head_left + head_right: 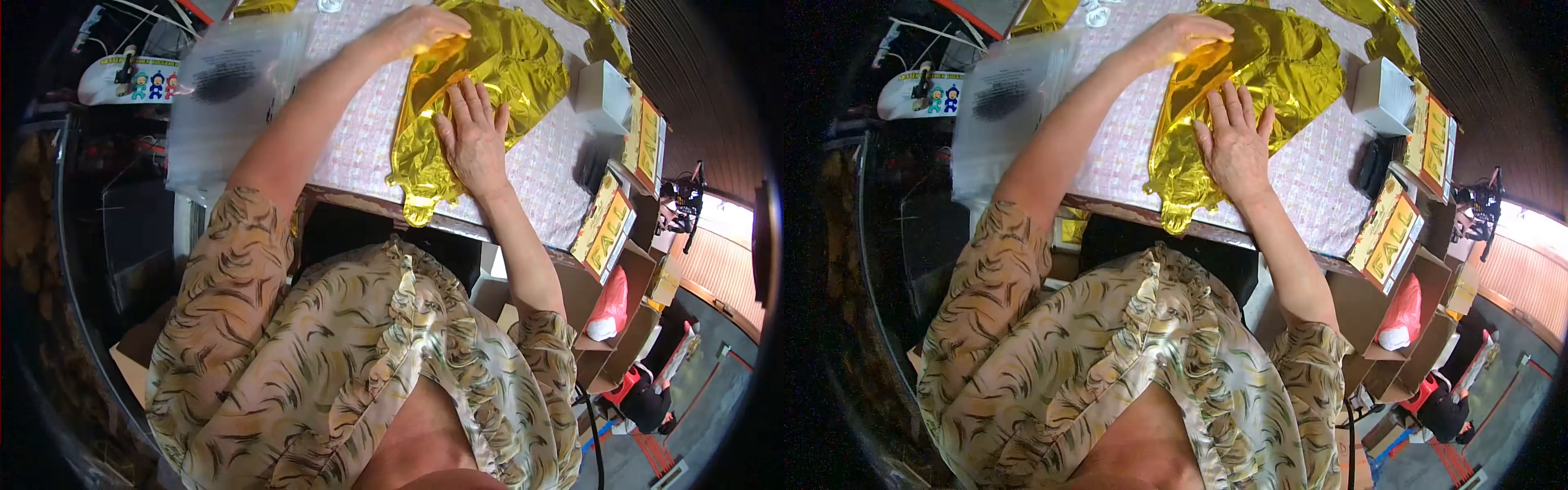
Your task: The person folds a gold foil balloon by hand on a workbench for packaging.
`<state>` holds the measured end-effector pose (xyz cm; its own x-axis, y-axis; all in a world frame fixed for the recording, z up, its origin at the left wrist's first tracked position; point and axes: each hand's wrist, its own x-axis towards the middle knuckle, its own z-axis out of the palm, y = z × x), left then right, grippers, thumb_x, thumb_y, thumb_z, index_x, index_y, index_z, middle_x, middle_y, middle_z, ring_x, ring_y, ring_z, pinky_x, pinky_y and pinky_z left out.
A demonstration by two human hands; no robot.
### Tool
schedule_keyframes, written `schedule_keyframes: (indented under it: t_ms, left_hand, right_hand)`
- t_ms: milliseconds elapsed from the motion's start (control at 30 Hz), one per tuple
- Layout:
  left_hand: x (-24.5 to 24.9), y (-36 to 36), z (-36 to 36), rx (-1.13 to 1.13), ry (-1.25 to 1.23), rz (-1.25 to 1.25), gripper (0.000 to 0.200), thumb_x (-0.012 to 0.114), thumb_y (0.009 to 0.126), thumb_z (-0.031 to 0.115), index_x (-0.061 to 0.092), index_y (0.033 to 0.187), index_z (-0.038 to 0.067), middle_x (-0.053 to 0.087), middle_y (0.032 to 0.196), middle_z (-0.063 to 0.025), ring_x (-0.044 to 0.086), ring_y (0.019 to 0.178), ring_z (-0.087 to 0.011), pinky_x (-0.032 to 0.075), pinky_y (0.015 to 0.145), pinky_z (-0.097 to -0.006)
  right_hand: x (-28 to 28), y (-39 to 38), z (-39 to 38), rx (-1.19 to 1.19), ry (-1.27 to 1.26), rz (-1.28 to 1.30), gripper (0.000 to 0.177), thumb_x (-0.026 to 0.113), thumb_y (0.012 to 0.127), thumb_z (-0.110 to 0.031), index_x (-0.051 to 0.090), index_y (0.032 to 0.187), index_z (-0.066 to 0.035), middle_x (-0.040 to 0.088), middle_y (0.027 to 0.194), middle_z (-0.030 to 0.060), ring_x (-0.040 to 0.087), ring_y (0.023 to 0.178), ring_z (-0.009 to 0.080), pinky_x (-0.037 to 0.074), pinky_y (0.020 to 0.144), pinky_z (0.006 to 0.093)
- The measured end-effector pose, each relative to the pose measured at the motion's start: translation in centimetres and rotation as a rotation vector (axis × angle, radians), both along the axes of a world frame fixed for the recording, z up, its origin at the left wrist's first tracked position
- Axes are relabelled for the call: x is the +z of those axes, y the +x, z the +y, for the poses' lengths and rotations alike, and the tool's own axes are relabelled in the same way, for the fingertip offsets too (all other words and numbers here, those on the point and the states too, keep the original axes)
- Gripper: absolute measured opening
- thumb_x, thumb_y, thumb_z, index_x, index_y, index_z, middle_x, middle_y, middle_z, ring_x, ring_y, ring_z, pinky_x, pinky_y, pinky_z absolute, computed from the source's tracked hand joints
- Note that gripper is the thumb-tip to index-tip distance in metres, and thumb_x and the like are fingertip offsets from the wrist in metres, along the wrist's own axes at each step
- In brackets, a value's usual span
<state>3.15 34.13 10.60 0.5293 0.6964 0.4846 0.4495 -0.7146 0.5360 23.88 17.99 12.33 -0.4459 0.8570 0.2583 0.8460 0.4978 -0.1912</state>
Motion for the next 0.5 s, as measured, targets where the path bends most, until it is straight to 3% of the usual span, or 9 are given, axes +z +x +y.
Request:
schedule_keyframes:
  t_ms: [33,67,267,367,500]
  left_hand:
    - [-0.3,-0.3,0.6,-0.004,-0.055,-0.011,0.028,0.067,0.094,0.017,0.073,0.120,0.009,0.070,0.129,-0.0083,0.063,0.123,-0.0284,0.050,0.105,-0.0389]
    - [-0.1,-0.8,0.9,-0.157,0.112,-0.101,0.024,0.065,0.090,0.014,0.074,0.110,0.003,0.072,0.115,-0.0173,0.065,0.112,-0.0355,0.052,0.099,-0.0405]
    - [0.1,-0.5,-0.1,-0.037,-0.017,-0.009,0.028,0.067,0.095,0.025,0.074,0.114,0.005,0.071,0.122,-0.0157,0.065,0.117,-0.0342,0.051,0.101,-0.0409]
    - [0.5,-0.5,-0.8,-0.002,0.035,0.002,0.029,0.068,0.094,0.026,0.075,0.114,0.006,0.071,0.122,-0.0154,0.065,0.116,-0.0340,0.052,0.100,-0.0412]
    - [1.4,-0.4,-1.5,0.020,0.017,0.024,0.031,0.070,0.093,0.027,0.075,0.114,0.005,0.071,0.122,-0.0155,0.065,0.115,-0.0342,0.052,0.100,-0.0410]
  right_hand:
    - [-0.2,0.0,0.0,0.002,-0.007,-0.003,0.057,0.058,0.102,-0.036,0.048,0.149,-0.005,0.042,0.158,0.0165,0.037,0.147,0.0382,0.024,0.116,0.0668]
    - [-0.3,0.0,0.1,0.002,0.008,-0.009,0.057,0.058,0.102,-0.036,0.048,0.149,-0.006,0.042,0.158,0.0165,0.037,0.147,0.0381,0.024,0.116,0.0667]
    - [-0.4,0.0,0.1,0.002,0.020,-0.031,0.057,0.057,0.103,-0.036,0.047,0.150,-0.006,0.042,0.158,0.0163,0.037,0.147,0.0374,0.023,0.117,0.0666]
    - [-0.5,0.0,0.1,0.006,0.038,0.007,0.057,0.056,0.103,-0.035,0.044,0.150,-0.005,0.042,0.158,0.0163,0.037,0.147,0.0375,0.022,0.117,0.0667]
    - [0.9,0.1,-0.1,-0.027,0.116,0.097,0.051,0.053,0.103,-0.021,0.043,0.151,-0.007,0.041,0.159,0.0142,0.037,0.147,0.0349,0.020,0.119,0.0658]
